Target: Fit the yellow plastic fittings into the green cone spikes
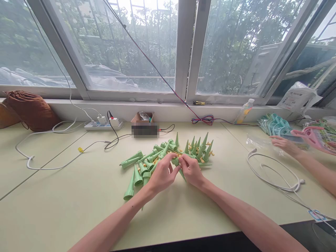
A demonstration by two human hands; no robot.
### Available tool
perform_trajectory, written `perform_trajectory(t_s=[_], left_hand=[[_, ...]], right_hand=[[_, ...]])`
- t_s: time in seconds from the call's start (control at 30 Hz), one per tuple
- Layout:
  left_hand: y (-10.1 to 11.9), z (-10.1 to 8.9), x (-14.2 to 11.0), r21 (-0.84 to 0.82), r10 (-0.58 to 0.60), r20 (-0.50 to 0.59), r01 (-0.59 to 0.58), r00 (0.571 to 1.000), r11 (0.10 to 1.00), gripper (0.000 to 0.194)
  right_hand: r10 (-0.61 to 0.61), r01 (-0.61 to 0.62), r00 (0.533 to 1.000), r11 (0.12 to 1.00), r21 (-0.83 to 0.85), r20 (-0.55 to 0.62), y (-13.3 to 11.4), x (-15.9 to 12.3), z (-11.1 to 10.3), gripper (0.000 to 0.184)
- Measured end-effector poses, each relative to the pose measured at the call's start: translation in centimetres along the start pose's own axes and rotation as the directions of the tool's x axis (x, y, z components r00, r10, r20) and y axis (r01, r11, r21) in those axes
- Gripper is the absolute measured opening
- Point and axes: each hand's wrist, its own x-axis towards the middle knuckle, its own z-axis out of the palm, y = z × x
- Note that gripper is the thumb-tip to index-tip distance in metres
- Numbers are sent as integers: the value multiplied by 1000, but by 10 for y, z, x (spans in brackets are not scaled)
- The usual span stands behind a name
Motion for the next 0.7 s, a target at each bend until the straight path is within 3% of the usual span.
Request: perform_trajectory(t_s=[0.7], left_hand=[[1, 0, 0, 17, 22, -25, -22, 999, 1000, 23]], right_hand=[[0, 0, 1000, 1000, -6, 2, 0, 0, 0, 35]])
